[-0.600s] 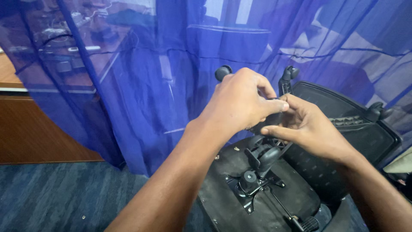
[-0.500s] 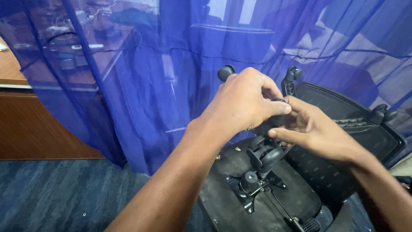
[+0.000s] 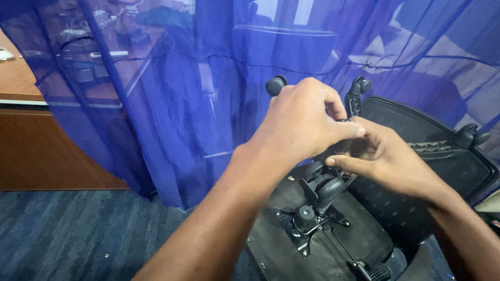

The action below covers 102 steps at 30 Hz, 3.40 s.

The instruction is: The person attaches caster wheels to the base of an office chair by hand, pressing each wheel into its socket and rotating it to secure the fit. The chair remains upside down on the floor throughout the clip.

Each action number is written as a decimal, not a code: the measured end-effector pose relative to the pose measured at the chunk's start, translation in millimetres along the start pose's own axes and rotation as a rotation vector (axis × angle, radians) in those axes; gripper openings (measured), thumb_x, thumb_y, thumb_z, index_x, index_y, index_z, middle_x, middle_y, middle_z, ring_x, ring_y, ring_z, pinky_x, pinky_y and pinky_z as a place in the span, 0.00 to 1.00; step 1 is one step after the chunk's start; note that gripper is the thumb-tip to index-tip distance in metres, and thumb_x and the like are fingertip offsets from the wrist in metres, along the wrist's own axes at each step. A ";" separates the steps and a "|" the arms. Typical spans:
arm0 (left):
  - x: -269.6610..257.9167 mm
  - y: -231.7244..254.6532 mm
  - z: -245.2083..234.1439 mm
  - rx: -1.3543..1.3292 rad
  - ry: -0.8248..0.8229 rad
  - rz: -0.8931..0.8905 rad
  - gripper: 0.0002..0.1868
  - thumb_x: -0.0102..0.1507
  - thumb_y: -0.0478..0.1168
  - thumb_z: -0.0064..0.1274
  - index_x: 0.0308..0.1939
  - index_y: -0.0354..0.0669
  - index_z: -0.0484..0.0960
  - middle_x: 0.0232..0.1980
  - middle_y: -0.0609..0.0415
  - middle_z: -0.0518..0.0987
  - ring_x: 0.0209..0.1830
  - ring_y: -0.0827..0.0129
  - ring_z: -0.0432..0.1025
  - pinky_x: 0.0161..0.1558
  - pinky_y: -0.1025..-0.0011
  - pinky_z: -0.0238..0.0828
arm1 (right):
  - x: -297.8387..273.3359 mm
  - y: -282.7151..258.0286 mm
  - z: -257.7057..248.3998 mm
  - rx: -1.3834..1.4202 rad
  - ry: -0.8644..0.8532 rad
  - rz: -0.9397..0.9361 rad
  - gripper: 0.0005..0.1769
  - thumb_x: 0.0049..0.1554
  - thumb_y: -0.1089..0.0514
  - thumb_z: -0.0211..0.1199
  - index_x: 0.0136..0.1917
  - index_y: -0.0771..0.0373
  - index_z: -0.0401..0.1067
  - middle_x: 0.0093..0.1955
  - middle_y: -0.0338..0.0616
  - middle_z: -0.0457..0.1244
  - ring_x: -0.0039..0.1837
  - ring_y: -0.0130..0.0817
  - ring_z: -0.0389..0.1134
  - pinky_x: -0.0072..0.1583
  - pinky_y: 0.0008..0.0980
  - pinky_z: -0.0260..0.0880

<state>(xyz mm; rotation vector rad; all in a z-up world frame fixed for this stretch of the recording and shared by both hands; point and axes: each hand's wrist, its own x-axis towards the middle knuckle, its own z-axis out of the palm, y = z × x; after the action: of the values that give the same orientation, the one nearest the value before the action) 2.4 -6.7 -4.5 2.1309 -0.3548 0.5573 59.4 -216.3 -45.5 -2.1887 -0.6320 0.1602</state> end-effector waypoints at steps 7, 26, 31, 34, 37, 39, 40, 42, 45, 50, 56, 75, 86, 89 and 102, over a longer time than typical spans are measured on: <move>11.7 -11.5 -1.3 -0.214 -0.088 0.375 0.17 0.46 0.43 0.65 0.38 0.42 0.88 0.37 0.55 0.88 0.40 0.68 0.84 0.43 0.71 0.80 | -6.6 0.1 -13.9 0.051 -0.182 -0.077 0.19 0.59 0.56 0.68 0.62 0.63 0.74 0.42 0.40 0.71 0.44 0.24 0.67 0.46 0.31 0.72; -6.1 21.2 16.0 0.019 0.046 0.154 0.17 0.53 0.43 0.66 0.44 0.44 0.89 0.37 0.52 0.87 0.37 0.68 0.81 0.40 0.71 0.77 | -4.1 5.7 -11.3 0.192 -0.063 -0.210 0.13 0.54 0.61 0.68 0.53 0.63 0.75 0.39 0.33 0.68 0.41 0.20 0.66 0.44 0.27 0.69; -12.7 29.7 22.9 0.136 0.109 -0.120 0.15 0.53 0.47 0.66 0.40 0.45 0.90 0.38 0.51 0.89 0.39 0.70 0.84 0.44 0.74 0.78 | -9.5 7.1 -3.4 0.153 0.012 -0.278 0.16 0.53 0.64 0.72 0.53 0.64 0.71 0.37 0.33 0.62 0.40 0.20 0.61 0.42 0.28 0.64; -12.3 28.6 16.4 -0.063 0.019 0.002 0.17 0.52 0.42 0.63 0.43 0.41 0.87 0.41 0.51 0.88 0.41 0.71 0.84 0.45 0.75 0.80 | -7.6 3.0 -17.8 0.329 -0.194 -0.278 0.15 0.55 0.63 0.65 0.56 0.61 0.70 0.38 0.31 0.65 0.41 0.19 0.66 0.43 0.26 0.69; -10.3 30.0 20.8 -0.357 -0.092 0.177 0.19 0.51 0.38 0.57 0.45 0.39 0.84 0.44 0.51 0.87 0.45 0.70 0.82 0.47 0.75 0.80 | -7.8 5.8 -29.9 0.338 -0.251 -0.212 0.16 0.56 0.60 0.62 0.58 0.59 0.74 0.36 0.33 0.67 0.38 0.22 0.67 0.41 0.26 0.70; -10.4 34.3 25.3 -0.398 -0.070 0.241 0.19 0.50 0.39 0.55 0.45 0.40 0.84 0.44 0.52 0.86 0.47 0.70 0.81 0.49 0.75 0.79 | -4.2 8.8 -30.3 0.276 -0.232 -0.219 0.16 0.56 0.60 0.63 0.59 0.59 0.76 0.36 0.33 0.68 0.37 0.22 0.65 0.42 0.26 0.69; -12.3 37.5 27.6 -0.195 0.025 0.113 0.18 0.51 0.42 0.59 0.43 0.41 0.86 0.42 0.51 0.86 0.44 0.68 0.81 0.47 0.73 0.78 | -3.0 10.6 -29.4 0.239 -0.169 -0.250 0.17 0.55 0.61 0.66 0.59 0.60 0.76 0.37 0.31 0.66 0.39 0.20 0.64 0.43 0.25 0.68; -17.9 44.6 30.0 0.213 0.213 -0.151 0.17 0.52 0.49 0.67 0.40 0.44 0.89 0.37 0.50 0.87 0.38 0.63 0.82 0.43 0.68 0.76 | -1.3 12.4 -26.0 0.164 -0.048 -0.311 0.21 0.51 0.62 0.73 0.58 0.62 0.76 0.38 0.28 0.63 0.41 0.17 0.62 0.45 0.23 0.66; -15.6 51.5 30.7 0.271 0.203 -0.185 0.15 0.54 0.50 0.65 0.40 0.48 0.91 0.38 0.48 0.87 0.41 0.61 0.82 0.46 0.68 0.78 | 0.6 12.5 -23.8 0.123 -0.001 -0.343 0.22 0.51 0.61 0.77 0.56 0.66 0.72 0.35 0.33 0.61 0.40 0.19 0.60 0.44 0.25 0.64; -8.1 48.3 26.7 0.142 0.100 -0.011 0.16 0.52 0.44 0.61 0.44 0.48 0.90 0.41 0.51 0.89 0.42 0.65 0.85 0.46 0.70 0.80 | -7.2 7.9 -33.5 0.182 -0.193 -0.223 0.22 0.52 0.59 0.68 0.60 0.60 0.72 0.35 0.29 0.65 0.38 0.19 0.65 0.42 0.26 0.68; -20.0 51.7 31.0 0.177 0.171 -0.016 0.17 0.51 0.44 0.64 0.42 0.44 0.89 0.42 0.48 0.87 0.42 0.60 0.83 0.44 0.67 0.79 | -10.4 7.5 -21.7 0.101 -0.095 -0.220 0.16 0.52 0.60 0.71 0.54 0.61 0.77 0.32 0.30 0.63 0.35 0.19 0.62 0.40 0.25 0.65; -21.0 49.9 24.6 0.332 0.130 -0.235 0.15 0.57 0.49 0.66 0.40 0.44 0.90 0.38 0.47 0.87 0.43 0.57 0.83 0.50 0.65 0.77 | -5.6 10.1 -18.3 0.033 -0.051 -0.276 0.19 0.52 0.61 0.73 0.55 0.63 0.73 0.32 0.36 0.64 0.37 0.20 0.62 0.41 0.26 0.64; -10.1 41.5 31.6 0.201 0.215 -0.009 0.20 0.49 0.52 0.66 0.37 0.43 0.88 0.33 0.48 0.86 0.36 0.57 0.83 0.43 0.65 0.78 | -6.0 17.3 -14.6 0.156 -0.040 -0.301 0.18 0.51 0.64 0.73 0.55 0.61 0.76 0.39 0.30 0.66 0.40 0.15 0.63 0.43 0.21 0.67; -9.3 42.9 29.6 0.290 0.257 -0.093 0.19 0.47 0.53 0.68 0.31 0.43 0.88 0.31 0.48 0.86 0.36 0.54 0.82 0.44 0.62 0.78 | -6.9 18.9 -6.2 0.210 -0.014 -0.304 0.21 0.50 0.65 0.73 0.57 0.60 0.75 0.40 0.27 0.62 0.39 0.14 0.60 0.43 0.20 0.63; 11.3 16.0 4.1 0.095 -0.171 0.078 0.21 0.49 0.41 0.62 0.47 0.54 0.90 0.39 0.50 0.88 0.39 0.61 0.85 0.45 0.65 0.80 | -8.8 0.3 -7.0 0.159 -0.061 -0.105 0.14 0.56 0.60 0.66 0.56 0.63 0.76 0.39 0.35 0.68 0.37 0.22 0.66 0.40 0.27 0.71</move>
<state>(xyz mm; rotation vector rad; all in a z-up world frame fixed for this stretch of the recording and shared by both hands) 6.1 -19.7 10.3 2.2712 -0.5175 0.4451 54.1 -225.7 -42.1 -1.9996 -0.7412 0.2155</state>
